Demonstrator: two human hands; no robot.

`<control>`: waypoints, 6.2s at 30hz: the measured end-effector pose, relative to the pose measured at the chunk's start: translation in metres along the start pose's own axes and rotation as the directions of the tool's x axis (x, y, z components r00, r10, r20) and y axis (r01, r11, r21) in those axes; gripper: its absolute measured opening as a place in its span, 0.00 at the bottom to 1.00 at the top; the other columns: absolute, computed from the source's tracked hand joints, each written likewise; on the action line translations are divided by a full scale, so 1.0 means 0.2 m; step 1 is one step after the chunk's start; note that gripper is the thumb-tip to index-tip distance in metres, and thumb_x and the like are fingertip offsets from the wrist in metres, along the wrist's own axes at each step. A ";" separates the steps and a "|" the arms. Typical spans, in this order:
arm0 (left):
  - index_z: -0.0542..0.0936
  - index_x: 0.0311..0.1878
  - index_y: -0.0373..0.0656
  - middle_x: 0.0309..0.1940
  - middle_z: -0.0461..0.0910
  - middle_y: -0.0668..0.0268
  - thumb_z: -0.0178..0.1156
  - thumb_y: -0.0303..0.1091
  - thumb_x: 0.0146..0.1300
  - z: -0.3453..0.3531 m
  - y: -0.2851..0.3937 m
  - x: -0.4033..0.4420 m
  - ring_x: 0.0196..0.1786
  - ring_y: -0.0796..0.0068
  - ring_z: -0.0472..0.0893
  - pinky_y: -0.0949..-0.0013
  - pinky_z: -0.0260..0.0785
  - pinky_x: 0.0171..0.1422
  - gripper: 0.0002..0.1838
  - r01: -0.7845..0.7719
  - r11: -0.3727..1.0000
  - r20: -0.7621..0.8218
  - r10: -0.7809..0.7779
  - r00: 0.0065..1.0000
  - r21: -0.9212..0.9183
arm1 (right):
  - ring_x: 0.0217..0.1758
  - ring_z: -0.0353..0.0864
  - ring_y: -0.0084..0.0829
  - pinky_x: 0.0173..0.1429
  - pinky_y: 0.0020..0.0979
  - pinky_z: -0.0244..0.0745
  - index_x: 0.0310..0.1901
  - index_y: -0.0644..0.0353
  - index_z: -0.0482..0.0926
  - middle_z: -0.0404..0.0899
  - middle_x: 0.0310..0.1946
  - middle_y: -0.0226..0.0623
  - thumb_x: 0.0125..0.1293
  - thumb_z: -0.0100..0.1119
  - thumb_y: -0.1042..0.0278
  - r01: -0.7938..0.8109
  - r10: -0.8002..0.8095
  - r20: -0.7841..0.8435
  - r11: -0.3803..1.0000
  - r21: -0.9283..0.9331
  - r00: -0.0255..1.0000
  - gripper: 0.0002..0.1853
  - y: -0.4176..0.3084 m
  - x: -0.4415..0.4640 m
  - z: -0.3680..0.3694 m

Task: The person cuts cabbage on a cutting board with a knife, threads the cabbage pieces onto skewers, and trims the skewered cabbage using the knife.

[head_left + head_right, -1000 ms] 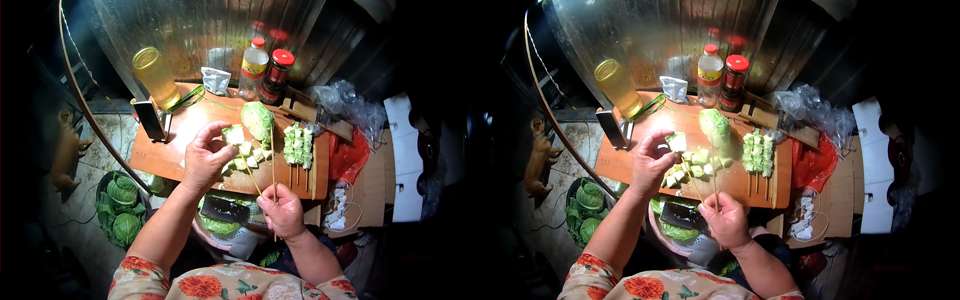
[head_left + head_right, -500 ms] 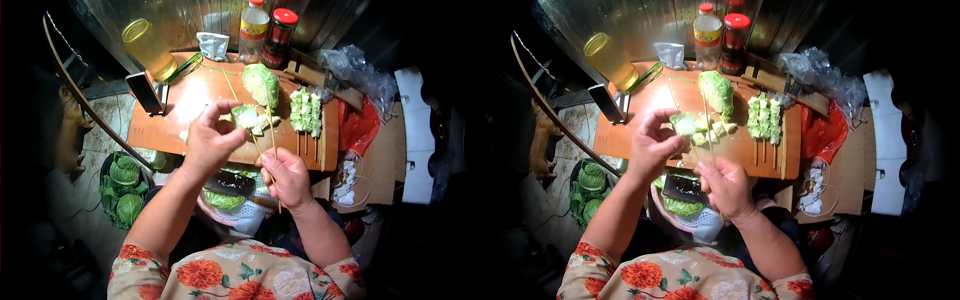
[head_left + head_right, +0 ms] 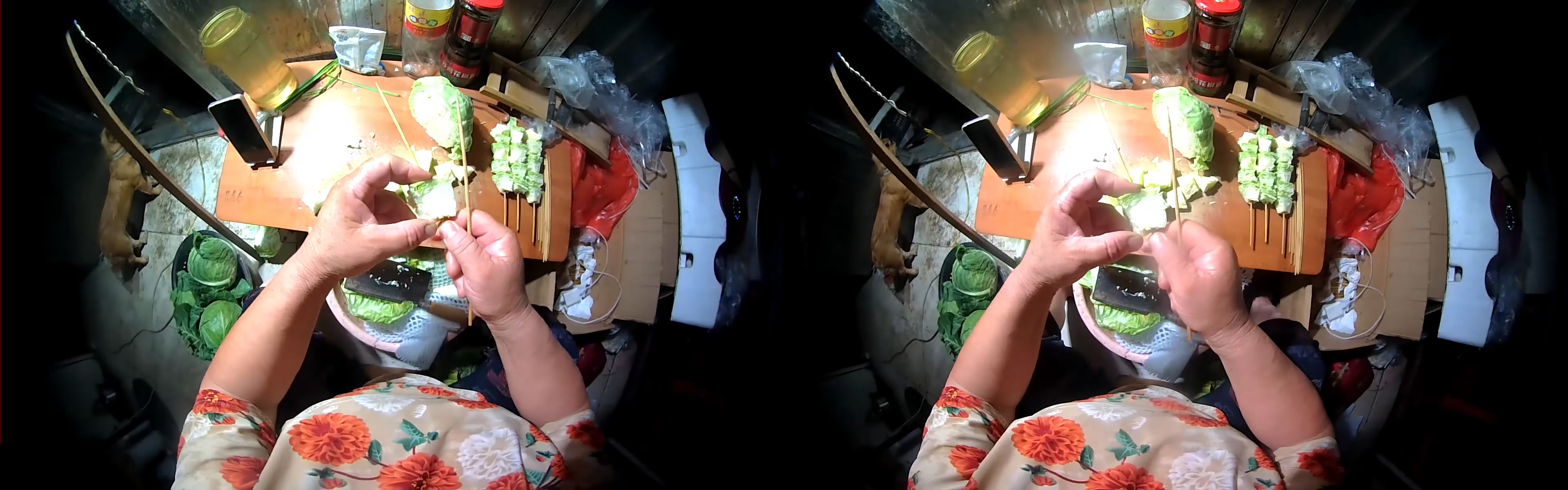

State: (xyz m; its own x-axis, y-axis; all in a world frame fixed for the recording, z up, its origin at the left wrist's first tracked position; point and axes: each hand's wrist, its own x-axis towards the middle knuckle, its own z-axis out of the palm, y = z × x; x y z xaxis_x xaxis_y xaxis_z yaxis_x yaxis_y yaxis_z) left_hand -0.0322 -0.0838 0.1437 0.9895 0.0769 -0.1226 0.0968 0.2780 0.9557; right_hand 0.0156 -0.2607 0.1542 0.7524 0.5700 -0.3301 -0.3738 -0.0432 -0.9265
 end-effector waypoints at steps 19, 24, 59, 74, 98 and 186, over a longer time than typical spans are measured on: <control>0.82 0.43 0.38 0.43 0.81 0.48 0.56 0.33 0.52 -0.50 -0.75 -0.14 0.49 0.51 0.80 0.59 0.72 0.54 0.16 0.368 0.065 -0.236 -0.662 0.711 0.927 | 0.17 0.63 0.11 0.20 0.16 0.58 0.34 0.62 0.76 0.70 0.18 0.23 0.69 0.53 0.66 -0.002 0.003 0.065 1.000 -0.013 0.998 0.09 0.00 0.02 0.09; 0.84 0.38 0.39 0.41 0.83 0.51 0.54 0.30 0.52 -0.39 -0.93 -0.21 0.48 0.55 0.82 0.60 0.74 0.52 0.13 0.489 0.036 -0.381 -0.579 0.721 0.872 | 0.23 0.67 0.11 0.27 0.18 0.63 0.34 0.62 0.77 0.72 0.22 0.22 0.68 0.55 0.66 -0.042 0.048 0.091 0.997 -0.067 0.995 0.08 0.00 0.02 0.09; 0.84 0.38 0.34 0.42 0.82 0.48 0.58 0.32 0.48 -0.91 -1.73 -0.19 0.49 0.54 0.81 0.60 0.73 0.54 0.15 0.220 0.168 -0.105 -0.515 0.851 0.961 | 0.22 0.62 0.17 0.27 0.25 0.62 0.28 0.64 0.73 0.66 0.17 0.26 0.65 0.57 0.70 0.128 -0.090 0.155 0.960 -0.250 0.984 0.09 0.10 0.03 0.10; 0.82 0.42 0.38 0.40 0.82 0.48 0.59 0.35 0.54 -0.58 -1.06 -0.21 0.47 0.51 0.81 0.57 0.73 0.54 0.15 0.516 0.144 -0.443 -0.353 0.824 0.845 | 0.24 0.66 0.10 0.28 0.16 0.63 0.33 0.61 0.74 0.70 0.23 0.20 0.69 0.55 0.68 0.201 -0.155 0.192 0.947 -0.249 0.969 0.08 0.09 0.02 0.05; 0.75 0.51 0.39 0.38 0.81 0.62 0.64 0.24 0.59 0.04 -0.04 0.12 0.37 0.69 0.82 0.67 0.78 0.43 0.17 0.155 0.932 0.118 -0.123 0.985 -0.327 | 0.37 0.75 0.15 0.44 0.19 0.71 0.43 0.67 0.78 0.79 0.35 0.27 0.66 0.60 0.71 0.280 -0.294 -0.143 0.954 -0.111 0.945 0.09 0.03 0.13 -0.11; 0.76 0.42 0.36 0.31 0.79 0.66 0.59 0.22 0.60 0.15 -0.09 0.09 0.30 0.78 0.80 0.73 0.77 0.36 0.08 0.256 0.937 -0.103 -0.287 0.952 -0.236 | 0.19 0.75 0.45 0.24 0.40 0.70 0.23 0.58 0.70 0.72 0.17 0.41 0.53 0.69 0.67 0.438 -0.697 0.159 0.243 -0.865 0.699 0.14 -0.02 0.08 -0.12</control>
State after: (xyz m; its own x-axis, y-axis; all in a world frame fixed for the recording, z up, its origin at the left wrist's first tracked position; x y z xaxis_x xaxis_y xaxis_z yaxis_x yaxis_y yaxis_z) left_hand -0.0137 -0.1170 0.1319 0.9036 0.0923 -0.4183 0.3192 0.5060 0.8013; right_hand 0.0416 -0.2709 0.1480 0.7005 0.5591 0.4435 0.7085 -0.4707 -0.5257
